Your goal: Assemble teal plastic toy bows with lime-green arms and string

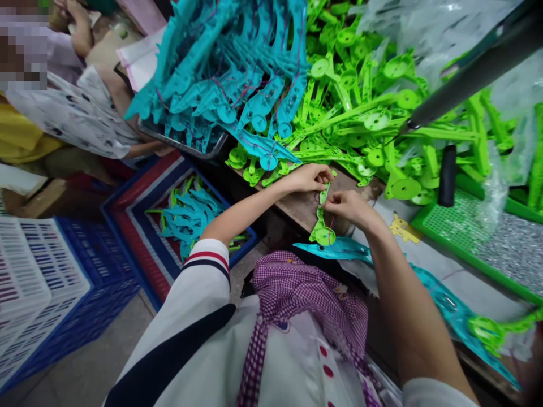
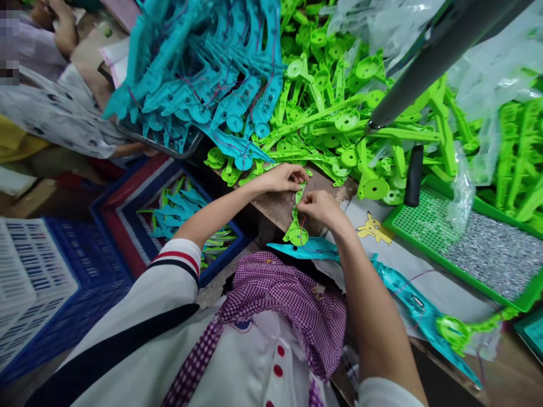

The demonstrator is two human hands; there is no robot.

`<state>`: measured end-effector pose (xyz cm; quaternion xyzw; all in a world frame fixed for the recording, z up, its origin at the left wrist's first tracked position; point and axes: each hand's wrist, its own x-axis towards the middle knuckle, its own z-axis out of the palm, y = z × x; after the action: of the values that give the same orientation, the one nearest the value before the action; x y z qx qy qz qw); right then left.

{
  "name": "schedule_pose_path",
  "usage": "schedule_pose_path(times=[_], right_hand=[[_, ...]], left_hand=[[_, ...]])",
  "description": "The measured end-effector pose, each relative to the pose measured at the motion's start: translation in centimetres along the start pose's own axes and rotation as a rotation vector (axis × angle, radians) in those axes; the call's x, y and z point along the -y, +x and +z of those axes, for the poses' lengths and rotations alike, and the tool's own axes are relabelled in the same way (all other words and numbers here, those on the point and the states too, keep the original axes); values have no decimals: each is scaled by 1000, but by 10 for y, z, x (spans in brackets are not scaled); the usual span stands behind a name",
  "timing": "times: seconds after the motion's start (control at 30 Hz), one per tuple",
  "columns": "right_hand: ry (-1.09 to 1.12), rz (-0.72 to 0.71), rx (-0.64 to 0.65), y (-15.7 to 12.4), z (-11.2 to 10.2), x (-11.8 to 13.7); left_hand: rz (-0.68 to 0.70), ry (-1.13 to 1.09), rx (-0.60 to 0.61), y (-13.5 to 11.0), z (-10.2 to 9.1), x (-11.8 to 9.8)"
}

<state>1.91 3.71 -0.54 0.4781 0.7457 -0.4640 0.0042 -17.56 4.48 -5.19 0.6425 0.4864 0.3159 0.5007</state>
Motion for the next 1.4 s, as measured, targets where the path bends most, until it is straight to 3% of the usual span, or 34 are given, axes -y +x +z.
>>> schedule_pose_path(times=[0.13,0.3,0.5,0.73,1.0,1.27,1.4], right_hand=[[77,-40,36,-5,-7,-4],[79,-3,119,-10,6,-13],[47,115,68,-10,14,-6],[-176,76,-12,-11,14,5],[-136,-82,155,-9,-4,2],[-453,-2,163,-5,1,22],[-434,-76,251,0,-6,19]], left_hand=[[-11,32,-25,0,3,0],[-33,37,-3,0,2,-5],[-35,59,3,0,2,-9],[-14,72,-10,1,4,-4],[40,122,50,1,0,-3],[18,190,41,-3,1,-7],[34,191,34,-2,1,-5]])
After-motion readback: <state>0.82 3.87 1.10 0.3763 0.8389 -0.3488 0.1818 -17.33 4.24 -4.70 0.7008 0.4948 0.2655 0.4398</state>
